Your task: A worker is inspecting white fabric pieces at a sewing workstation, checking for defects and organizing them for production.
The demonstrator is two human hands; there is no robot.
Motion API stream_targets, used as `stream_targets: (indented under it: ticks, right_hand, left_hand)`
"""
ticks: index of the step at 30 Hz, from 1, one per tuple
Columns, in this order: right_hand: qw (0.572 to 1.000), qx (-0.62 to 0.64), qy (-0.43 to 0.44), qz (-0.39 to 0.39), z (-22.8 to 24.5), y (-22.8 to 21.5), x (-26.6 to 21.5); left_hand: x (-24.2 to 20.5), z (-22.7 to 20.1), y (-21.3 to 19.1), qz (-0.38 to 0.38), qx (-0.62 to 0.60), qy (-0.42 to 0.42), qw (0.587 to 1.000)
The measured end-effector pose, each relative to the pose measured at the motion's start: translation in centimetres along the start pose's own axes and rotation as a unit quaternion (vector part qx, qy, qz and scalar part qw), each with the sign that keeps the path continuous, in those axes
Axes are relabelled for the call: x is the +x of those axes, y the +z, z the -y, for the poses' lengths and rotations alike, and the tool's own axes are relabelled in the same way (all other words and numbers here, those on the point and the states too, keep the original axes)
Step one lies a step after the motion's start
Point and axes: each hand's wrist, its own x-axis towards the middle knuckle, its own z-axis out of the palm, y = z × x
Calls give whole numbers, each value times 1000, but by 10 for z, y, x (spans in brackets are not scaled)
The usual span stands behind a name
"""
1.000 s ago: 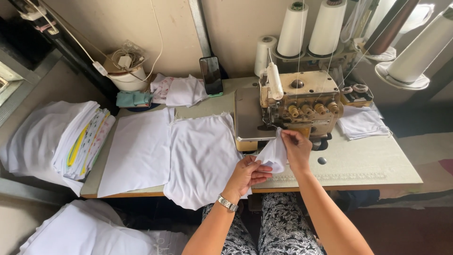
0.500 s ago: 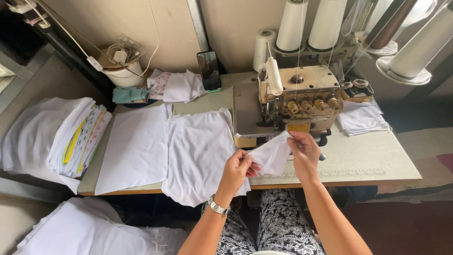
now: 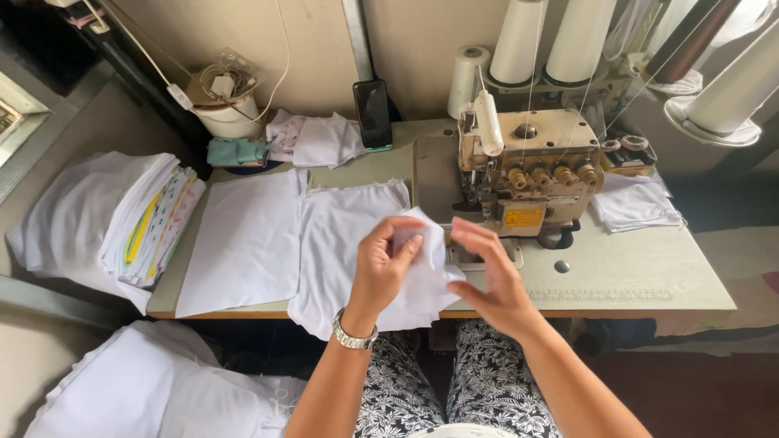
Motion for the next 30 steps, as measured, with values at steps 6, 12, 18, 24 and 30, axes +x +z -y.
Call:
stream_targets:
  ticks: [6,12,18,24,30]
  right_hand:
    - [979,193,71,1,-7,10,24]
    - [934,269,173,159,-8,-16,7]
    - [931,331,79,134,7,-59,-16]
    - [972,207,56,-97,-10,-73,0]
    - [964,-207,97,-139,-92,-40,28]
  left_hand:
    - [-8,-59,-1,128,23,81,988]
    - [-38,-85,-28,140,102,183,968]
    - [-84,-110,-53,16,139,230,963]
    - [-49,-75,-56,-73,266,244,930]
    - [4,31,-55,-102,245,136,955]
